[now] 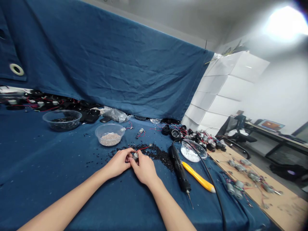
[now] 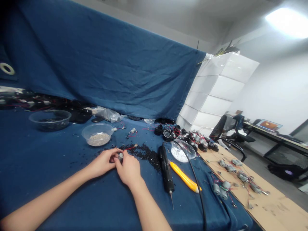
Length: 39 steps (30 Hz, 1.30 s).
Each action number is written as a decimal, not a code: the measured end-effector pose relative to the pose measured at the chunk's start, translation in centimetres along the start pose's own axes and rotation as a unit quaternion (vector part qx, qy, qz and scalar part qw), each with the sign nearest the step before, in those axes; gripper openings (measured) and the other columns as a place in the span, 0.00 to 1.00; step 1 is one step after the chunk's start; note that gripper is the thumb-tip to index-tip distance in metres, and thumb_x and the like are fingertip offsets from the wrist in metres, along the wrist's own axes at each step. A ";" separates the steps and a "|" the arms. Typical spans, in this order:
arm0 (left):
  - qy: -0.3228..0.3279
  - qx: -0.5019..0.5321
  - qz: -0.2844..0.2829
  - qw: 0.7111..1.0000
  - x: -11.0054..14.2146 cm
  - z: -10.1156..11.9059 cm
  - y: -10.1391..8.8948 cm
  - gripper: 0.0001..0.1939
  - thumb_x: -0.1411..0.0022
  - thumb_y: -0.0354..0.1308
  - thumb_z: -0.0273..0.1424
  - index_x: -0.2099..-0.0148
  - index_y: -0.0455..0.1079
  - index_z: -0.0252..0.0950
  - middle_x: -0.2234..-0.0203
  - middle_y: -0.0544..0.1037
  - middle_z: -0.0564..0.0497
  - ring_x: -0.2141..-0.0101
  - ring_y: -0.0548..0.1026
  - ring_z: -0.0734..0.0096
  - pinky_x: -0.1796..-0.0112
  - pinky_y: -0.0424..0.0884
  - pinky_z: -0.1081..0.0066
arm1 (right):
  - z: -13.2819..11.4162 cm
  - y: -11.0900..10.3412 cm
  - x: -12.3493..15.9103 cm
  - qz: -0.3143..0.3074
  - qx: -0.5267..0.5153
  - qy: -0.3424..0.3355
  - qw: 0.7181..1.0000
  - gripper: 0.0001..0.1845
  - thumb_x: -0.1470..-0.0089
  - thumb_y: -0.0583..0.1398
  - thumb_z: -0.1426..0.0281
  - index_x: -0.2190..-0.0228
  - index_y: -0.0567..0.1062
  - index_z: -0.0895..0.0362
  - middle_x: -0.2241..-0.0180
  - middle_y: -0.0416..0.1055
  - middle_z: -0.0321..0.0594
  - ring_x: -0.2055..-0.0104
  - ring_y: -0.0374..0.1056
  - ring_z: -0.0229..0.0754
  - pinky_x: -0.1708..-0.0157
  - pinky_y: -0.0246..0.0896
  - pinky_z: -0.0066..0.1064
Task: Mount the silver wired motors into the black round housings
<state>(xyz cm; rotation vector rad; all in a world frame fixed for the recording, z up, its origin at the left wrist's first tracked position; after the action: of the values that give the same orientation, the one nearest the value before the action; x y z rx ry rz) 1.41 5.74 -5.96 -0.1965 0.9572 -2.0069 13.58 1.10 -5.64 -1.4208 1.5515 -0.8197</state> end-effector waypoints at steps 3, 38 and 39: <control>-0.001 0.001 0.000 1.000 -0.1 -0.2 0.0 0.14 0.31 0.59 0.36 0.48 0.70 0.33 0.59 0.77 0.48 0.63 0.78 0.66 0.61 0.78 0.61 | -0.1 0.0 0.0 0.001 0.004 -0.002 1.000 0.17 0.33 0.59 0.60 0.51 0.71 0.61 0.60 0.72 0.41 0.60 0.72 0.41 0.57 0.71 0.39; -0.035 -0.002 -0.010 0.999 -0.2 -0.4 0.3 0.15 0.31 0.59 0.36 0.47 0.70 0.33 0.57 0.77 0.47 0.63 0.78 0.65 0.61 0.78 0.61 | -0.2 0.3 -0.3 0.014 0.035 -0.005 0.999 0.18 0.32 0.57 0.58 0.53 0.72 0.61 0.63 0.72 0.40 0.64 0.72 0.39 0.60 0.72 0.36; -0.036 -0.001 -0.011 0.999 -0.2 -0.4 0.3 0.15 0.31 0.59 0.36 0.47 0.69 0.33 0.57 0.77 0.47 0.63 0.78 0.65 0.61 0.78 0.61 | -0.2 0.3 -0.3 0.015 0.036 -0.006 0.999 0.18 0.32 0.57 0.58 0.53 0.72 0.61 0.63 0.72 0.40 0.64 0.72 0.39 0.60 0.72 0.36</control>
<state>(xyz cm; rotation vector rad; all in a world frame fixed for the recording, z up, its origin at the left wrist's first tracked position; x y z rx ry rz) 1.51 6.01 -6.39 -0.2792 0.9163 -2.0051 13.30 1.40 -5.75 -1.3449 1.5149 -0.8387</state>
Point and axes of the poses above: each hand's wrist, its own x-axis away from the middle knuckle, its own y-axis out of the palm, z = x × y, the point moved 4 cm from there along -x, towards the middle knuckle
